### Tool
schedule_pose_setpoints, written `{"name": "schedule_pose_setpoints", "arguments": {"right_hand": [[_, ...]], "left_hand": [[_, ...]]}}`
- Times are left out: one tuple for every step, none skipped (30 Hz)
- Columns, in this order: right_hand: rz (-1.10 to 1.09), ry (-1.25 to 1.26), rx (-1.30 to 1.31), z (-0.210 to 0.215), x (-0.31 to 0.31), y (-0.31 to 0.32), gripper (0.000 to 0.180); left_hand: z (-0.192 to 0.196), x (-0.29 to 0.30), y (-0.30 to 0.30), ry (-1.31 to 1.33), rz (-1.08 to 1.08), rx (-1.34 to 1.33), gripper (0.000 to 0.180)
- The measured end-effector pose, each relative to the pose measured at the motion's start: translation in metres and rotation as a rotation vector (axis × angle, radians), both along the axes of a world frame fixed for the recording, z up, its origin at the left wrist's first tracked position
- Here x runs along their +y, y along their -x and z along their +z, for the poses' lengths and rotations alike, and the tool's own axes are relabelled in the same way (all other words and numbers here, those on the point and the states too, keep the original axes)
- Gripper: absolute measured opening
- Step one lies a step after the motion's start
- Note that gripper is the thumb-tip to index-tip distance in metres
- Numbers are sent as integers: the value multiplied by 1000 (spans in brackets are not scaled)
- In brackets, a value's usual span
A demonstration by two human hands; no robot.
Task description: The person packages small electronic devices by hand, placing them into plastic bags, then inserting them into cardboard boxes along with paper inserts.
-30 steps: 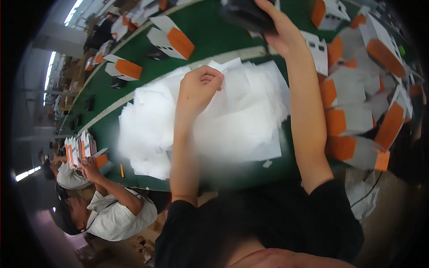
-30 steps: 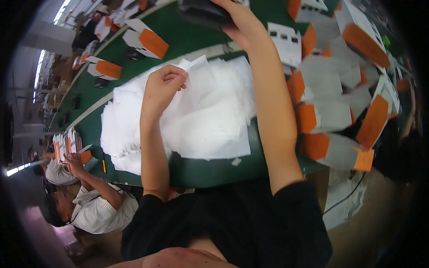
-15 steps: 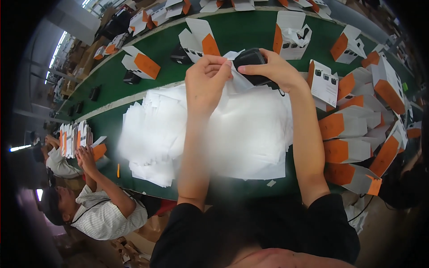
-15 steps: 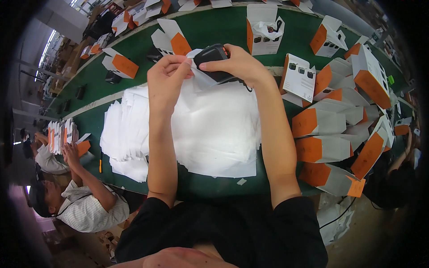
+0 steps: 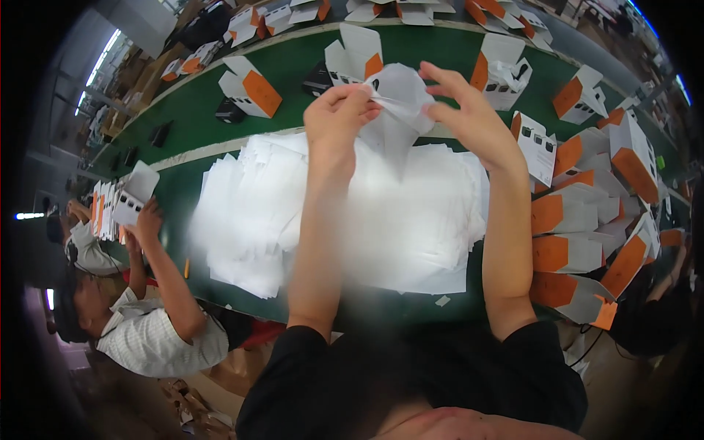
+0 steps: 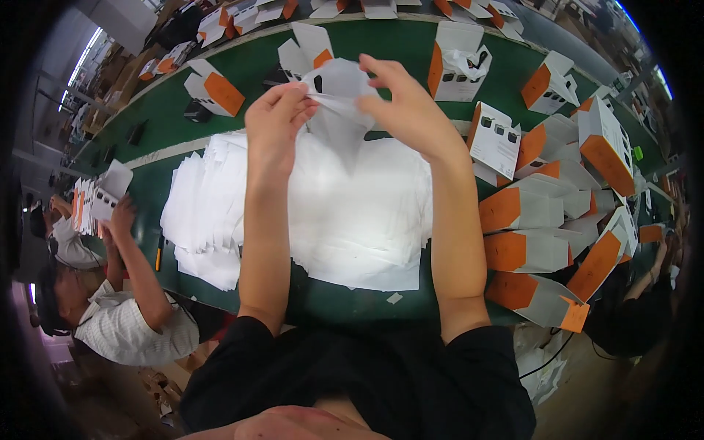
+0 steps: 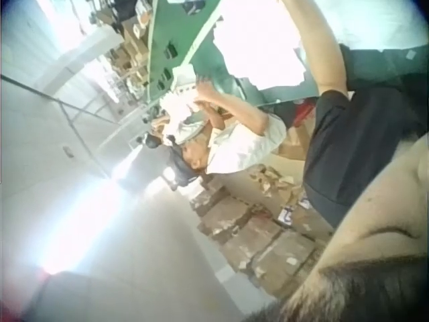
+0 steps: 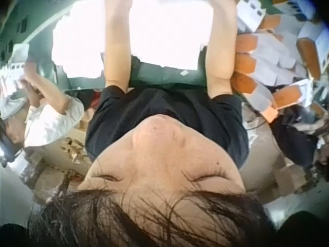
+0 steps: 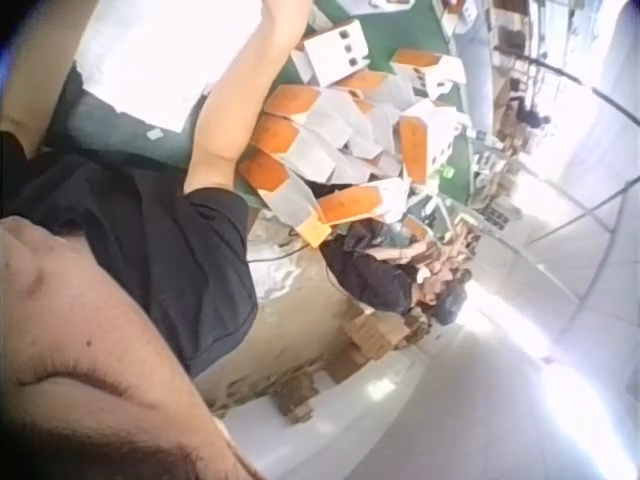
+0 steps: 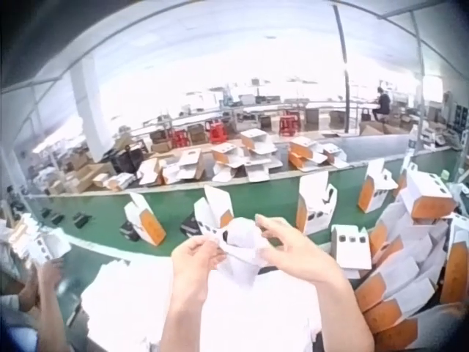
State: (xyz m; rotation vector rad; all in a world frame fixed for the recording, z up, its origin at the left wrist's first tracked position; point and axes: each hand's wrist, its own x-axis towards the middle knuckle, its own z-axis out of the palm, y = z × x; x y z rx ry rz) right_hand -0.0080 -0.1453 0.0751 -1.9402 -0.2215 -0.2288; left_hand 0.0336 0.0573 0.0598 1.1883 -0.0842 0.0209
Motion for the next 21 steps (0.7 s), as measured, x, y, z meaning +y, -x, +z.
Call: {"name": "schedule_pose_setpoints", "arguments": {"right_hand": [[-47, 193, -10, -1, -1, 2, 78], [-54, 275, 26, -4, -3, 1, 93], [-49, 281, 20, -9, 0, -1, 93], [-47, 330, 50, -15, 5, -5, 95], [-47, 381, 84, -18, 10, -7, 96], [11, 193, 103, -16, 17, -6, 84], [13, 202, 104, -10, 18, -4, 84], [28, 179, 230, -1, 20, -3, 76], [42, 156, 357, 4, 21, -4, 68], [-11, 139, 226, -4, 12, -11, 55], [0, 14, 150, -3, 1, -12, 52], [-14, -12, 5, -2, -11, -16, 51], [-27, -37, -143, 3, -21, -24, 50], [-21, -54, -205, 15, -19, -33, 50], [-20, -72, -260, 25, -17, -43, 51], [60, -96, -378, 33, -12, -57, 51], [69, -95, -384, 38, -3, -79, 51], [103, -32, -501, 38, 12, -100, 49], [120, 37, -615, 34, 21, -119, 48], [106, 85, -634, 22, 22, -138, 48], [95, 132, -648, 13, 24, -147, 48]], "left_hand": [[-1, -5, 0, 24, -29, 5, 17], [1, -12, 1, 48, -62, 7, 17], [3, -17, 3, 54, -56, 1, 17], [5, -22, 7, 12, -106, 11, 17], [10, -27, 12, -29, -157, 26, 17], [23, -31, 21, -105, -211, 17, 16], [22, -33, 20, -96, -209, 17, 16], [22, -34, 17, -138, -241, -70, 17], [23, -34, 13, -180, -273, -156, 18], [26, -28, 4, -172, -269, -158, 18], [32, -19, -14, -229, -195, -214, 20], [37, -8, -31, -293, -112, -269, 23], [42, 1, -53, -430, 116, -359, 27], [42, 16, -82, -557, 282, -385, 30], [37, 24, -106, -680, 389, -447, 34], [29, 26, -125, -825, 379, -443, 41], [13, 26, -146, -824, 391, -446, 41], [-9, 30, -166, -958, 398, -400, 39], [-24, 28, -177, -1087, 388, -356, 37], [-32, 16, -178, -1064, 354, -298, 35], [-35, 4, -169, -1043, 321, -236, 33]]}}
